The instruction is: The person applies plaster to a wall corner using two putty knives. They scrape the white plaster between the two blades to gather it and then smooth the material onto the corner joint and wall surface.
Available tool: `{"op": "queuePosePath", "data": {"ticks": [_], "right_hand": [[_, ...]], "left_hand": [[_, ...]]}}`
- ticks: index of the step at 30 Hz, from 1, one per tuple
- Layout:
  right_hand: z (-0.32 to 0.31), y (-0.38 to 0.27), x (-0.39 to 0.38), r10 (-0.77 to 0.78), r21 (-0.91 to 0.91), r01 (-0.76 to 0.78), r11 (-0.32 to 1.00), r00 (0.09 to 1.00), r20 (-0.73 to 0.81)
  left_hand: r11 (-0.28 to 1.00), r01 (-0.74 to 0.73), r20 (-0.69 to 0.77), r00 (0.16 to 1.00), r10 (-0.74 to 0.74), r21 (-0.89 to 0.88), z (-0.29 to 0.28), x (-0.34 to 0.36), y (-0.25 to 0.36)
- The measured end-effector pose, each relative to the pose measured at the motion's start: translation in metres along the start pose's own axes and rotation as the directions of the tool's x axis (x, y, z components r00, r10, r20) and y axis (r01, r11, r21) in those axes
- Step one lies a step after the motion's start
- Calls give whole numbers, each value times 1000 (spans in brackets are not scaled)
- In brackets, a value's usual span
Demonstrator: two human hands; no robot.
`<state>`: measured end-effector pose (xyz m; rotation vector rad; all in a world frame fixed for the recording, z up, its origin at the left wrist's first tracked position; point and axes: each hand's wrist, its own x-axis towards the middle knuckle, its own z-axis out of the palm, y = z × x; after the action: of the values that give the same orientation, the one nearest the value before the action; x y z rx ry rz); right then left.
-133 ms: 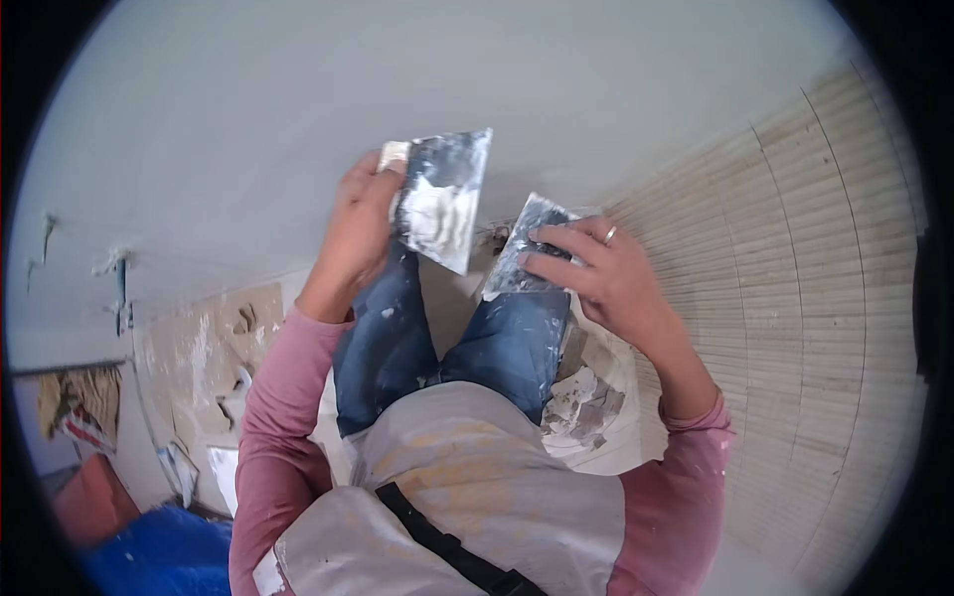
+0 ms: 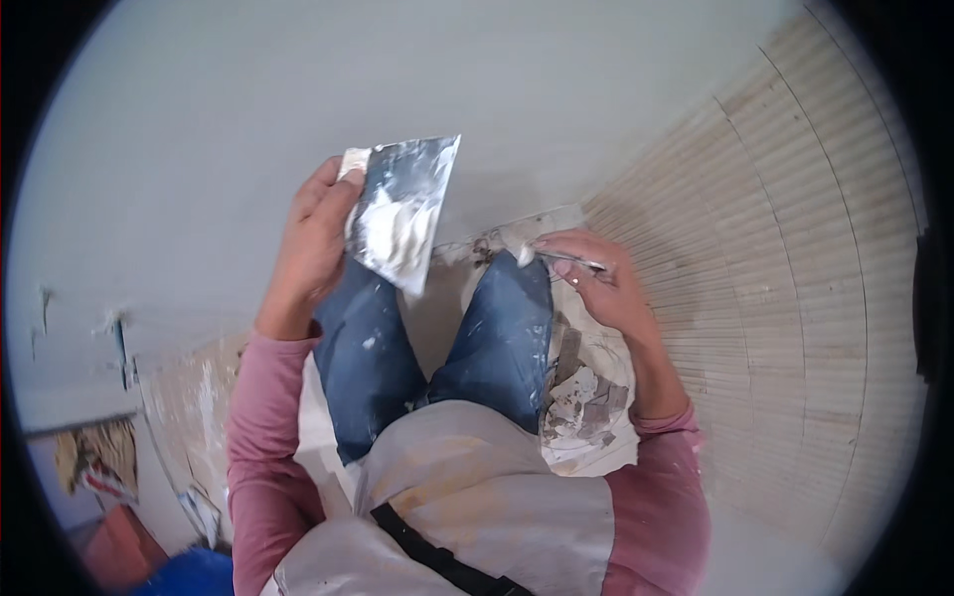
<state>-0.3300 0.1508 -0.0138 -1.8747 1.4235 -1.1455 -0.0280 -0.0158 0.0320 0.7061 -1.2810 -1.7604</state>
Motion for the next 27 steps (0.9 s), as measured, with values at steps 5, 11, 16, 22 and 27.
{"op": "queuePosePath", "data": {"ticks": [5, 11, 16, 22, 27], "right_hand": [[0, 75, -40, 456, 773, -173, 610, 875, -164], [21, 218, -81, 630, 908, 146, 392, 677, -381], [40, 350, -104, 838, 912, -24, 410, 404, -366], [55, 446, -78, 928, 915, -177, 363, 156, -338], [57, 507, -35, 924, 864, -369, 344, -34, -382]], "left_hand": [[925, -13, 291, 951, -106, 379, 31, 40, 54], [778, -7, 216, 962, -166, 628, 54, 103, 96], [628, -3, 376, 804, -461, 778, 71, 145, 114], [571, 30, 295, 833, -469, 820, 72, 143, 107], [532, -15, 291, 850, -439, 847, 70, 146, 108]]}}
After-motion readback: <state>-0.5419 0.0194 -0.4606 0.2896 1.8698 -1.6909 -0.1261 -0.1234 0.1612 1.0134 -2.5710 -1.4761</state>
